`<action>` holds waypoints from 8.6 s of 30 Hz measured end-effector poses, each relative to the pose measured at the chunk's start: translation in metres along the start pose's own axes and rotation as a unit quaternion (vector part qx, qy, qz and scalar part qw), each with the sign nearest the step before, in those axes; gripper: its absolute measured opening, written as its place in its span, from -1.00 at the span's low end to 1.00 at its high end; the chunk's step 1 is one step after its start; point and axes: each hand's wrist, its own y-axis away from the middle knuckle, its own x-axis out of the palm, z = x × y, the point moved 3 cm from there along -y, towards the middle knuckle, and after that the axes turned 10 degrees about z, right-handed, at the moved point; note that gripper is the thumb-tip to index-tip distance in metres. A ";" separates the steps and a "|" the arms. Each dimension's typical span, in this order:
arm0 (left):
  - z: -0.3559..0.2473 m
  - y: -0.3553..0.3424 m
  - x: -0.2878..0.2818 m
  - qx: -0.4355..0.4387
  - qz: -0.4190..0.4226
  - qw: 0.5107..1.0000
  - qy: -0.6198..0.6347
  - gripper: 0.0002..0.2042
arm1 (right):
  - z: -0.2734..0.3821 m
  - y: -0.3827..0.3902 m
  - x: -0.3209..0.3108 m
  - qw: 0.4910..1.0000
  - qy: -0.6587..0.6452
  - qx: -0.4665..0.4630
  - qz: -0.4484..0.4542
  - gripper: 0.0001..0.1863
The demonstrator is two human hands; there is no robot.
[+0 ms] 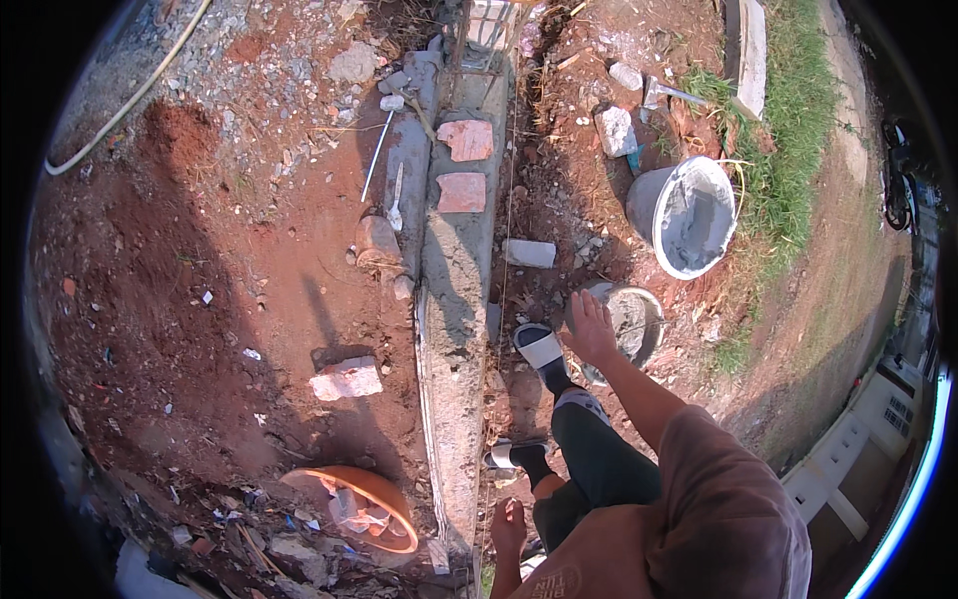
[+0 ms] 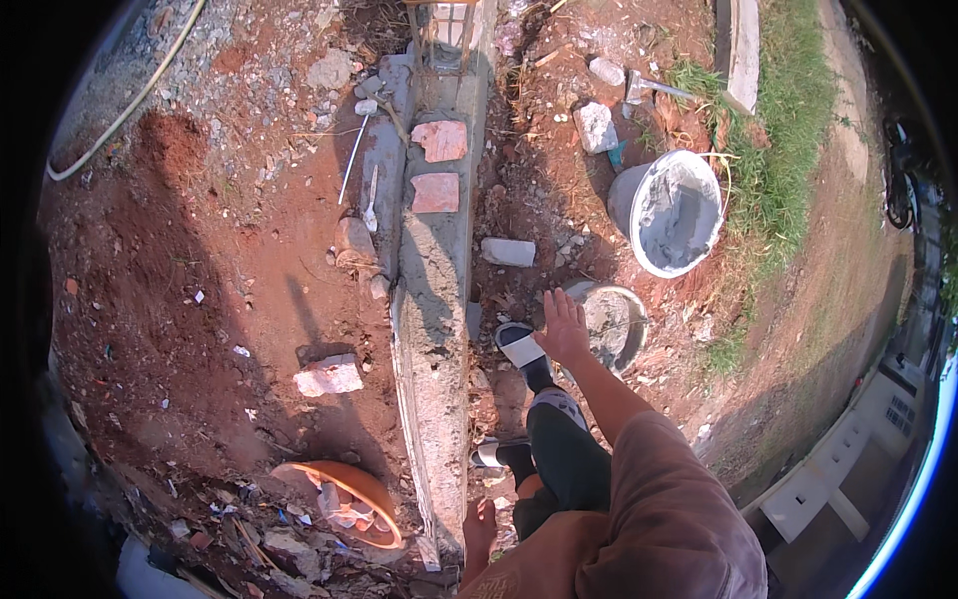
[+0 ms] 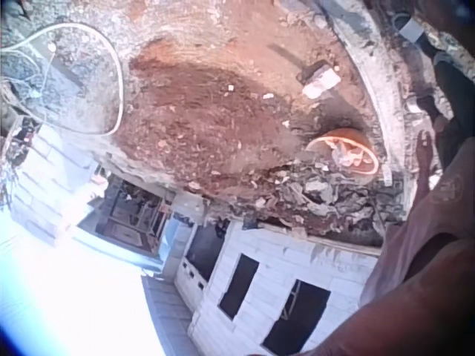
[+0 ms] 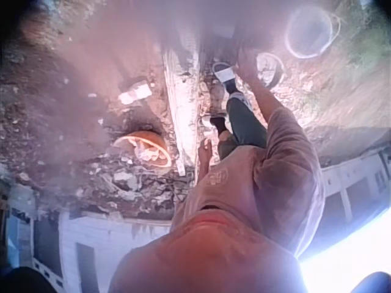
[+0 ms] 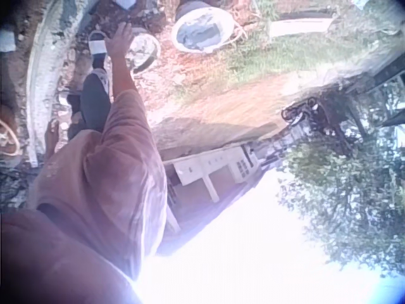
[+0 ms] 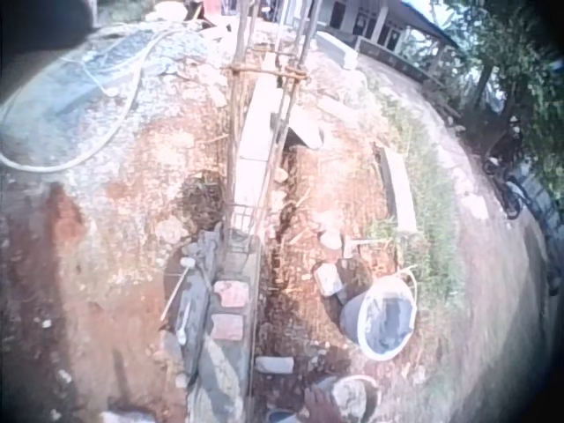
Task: The person lays bricks along a foundation trench, applying mortar with a trowel and adjusting brick positions. The person also carries a large white block and places it on the wall.
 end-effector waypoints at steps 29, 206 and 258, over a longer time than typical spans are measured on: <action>0.279 0.115 0.159 0.008 -0.299 0.879 0.372 -0.70 | 0.483 0.294 0.347 0.701 0.213 -0.674 0.090 -0.63; -0.107 -0.154 0.118 0.197 0.024 0.854 0.481 -0.70 | 0.057 0.160 -0.018 0.945 0.187 -0.254 0.091 0.01; 0.175 -0.046 0.128 0.020 -0.059 0.973 0.223 -0.64 | -0.055 0.107 0.141 0.979 -0.056 -0.193 -0.034 -0.45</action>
